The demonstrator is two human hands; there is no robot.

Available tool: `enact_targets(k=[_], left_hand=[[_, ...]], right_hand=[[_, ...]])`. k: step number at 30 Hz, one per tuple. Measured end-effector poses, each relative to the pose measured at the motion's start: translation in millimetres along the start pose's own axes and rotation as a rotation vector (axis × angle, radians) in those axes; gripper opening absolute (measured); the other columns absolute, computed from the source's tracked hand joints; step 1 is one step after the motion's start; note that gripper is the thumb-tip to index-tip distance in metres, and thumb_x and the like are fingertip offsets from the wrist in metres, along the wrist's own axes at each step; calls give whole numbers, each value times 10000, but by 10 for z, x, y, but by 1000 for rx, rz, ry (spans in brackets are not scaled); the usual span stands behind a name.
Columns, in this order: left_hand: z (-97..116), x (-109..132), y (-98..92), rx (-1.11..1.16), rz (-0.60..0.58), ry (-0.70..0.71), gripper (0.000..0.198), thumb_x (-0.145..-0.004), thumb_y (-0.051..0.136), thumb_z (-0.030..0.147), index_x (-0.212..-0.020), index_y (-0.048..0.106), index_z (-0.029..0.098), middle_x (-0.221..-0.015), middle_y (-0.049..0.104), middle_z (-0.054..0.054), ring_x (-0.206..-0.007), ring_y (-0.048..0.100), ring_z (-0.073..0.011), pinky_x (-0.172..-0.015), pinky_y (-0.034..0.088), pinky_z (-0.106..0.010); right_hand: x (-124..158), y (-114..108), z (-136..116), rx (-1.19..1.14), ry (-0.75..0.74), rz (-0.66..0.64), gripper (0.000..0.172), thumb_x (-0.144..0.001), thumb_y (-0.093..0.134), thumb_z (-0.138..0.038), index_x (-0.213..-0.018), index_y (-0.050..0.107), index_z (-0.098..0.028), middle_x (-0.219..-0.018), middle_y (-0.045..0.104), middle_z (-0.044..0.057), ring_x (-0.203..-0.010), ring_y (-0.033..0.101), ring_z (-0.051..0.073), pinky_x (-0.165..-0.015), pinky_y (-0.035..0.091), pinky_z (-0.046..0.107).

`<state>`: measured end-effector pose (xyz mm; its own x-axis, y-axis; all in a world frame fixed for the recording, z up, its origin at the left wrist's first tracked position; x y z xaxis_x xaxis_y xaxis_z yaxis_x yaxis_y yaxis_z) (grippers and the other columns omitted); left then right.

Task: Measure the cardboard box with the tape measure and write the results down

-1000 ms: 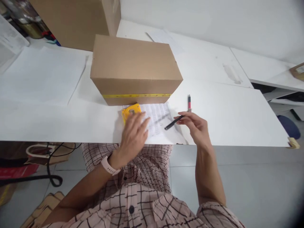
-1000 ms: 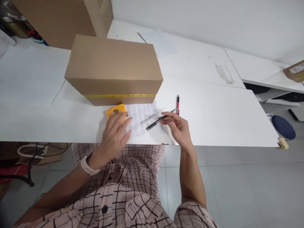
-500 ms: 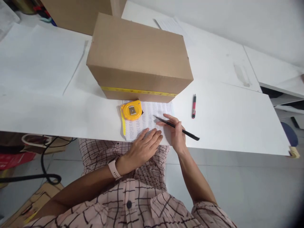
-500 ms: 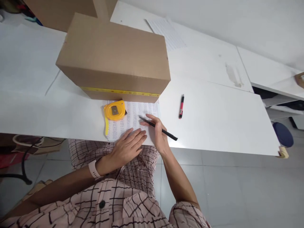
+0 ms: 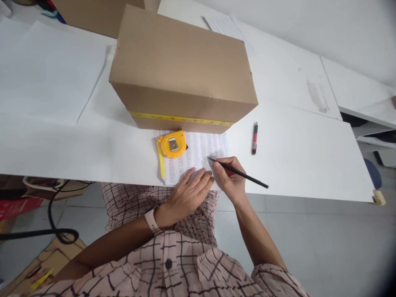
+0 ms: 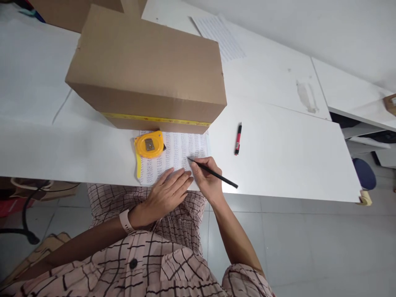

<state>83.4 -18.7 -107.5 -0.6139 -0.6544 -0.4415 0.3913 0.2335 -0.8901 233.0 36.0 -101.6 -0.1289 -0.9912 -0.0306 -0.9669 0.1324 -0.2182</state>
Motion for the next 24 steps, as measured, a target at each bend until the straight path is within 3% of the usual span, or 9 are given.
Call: enact_targets(k=[3, 6, 24], left_hand=[[-2, 7, 4, 4, 3, -1, 406, -996, 546, 233, -1383, 571, 111, -1441, 608, -94, -1351, 532, -254, -1202, 361, -473], [-4, 10, 2, 8, 8, 0, 405, -998, 538, 225, -1388, 572, 122, -1448, 603, -91, -1357, 529, -254, -1201, 364, -473], [-10, 4, -20, 13, 41, 1, 414, -983, 560, 211, -1380, 571, 98, -1415, 630, -97, -1334, 552, -256, -1200, 362, -472]], right_hand=[[17, -17, 3, 16, -11, 45, 253, -914, 664, -381, -780, 509, -233, -622, 513, -56, -540, 442, 96, -506, 379, 254], [23, -2, -20, 27, -44, 25, 289, -931, 629, -366, -748, 447, -237, -576, 415, -77, -505, 346, 86, -468, 316, 243], [46, 1, 50, 140, -82, 36, 253, -938, 610, -335, -754, 466, -238, -598, 449, -69, -513, 399, 88, -485, 332, 265]])
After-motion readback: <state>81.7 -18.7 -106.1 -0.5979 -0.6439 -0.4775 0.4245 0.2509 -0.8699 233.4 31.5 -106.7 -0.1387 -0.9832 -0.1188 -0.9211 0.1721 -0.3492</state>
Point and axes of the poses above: each hand's wrist, its own x-axis away from the middle knuckle, its own y-axis out of the palm, z = x × y, the point moved 5 cm from there along -x, towards the middle knuckle
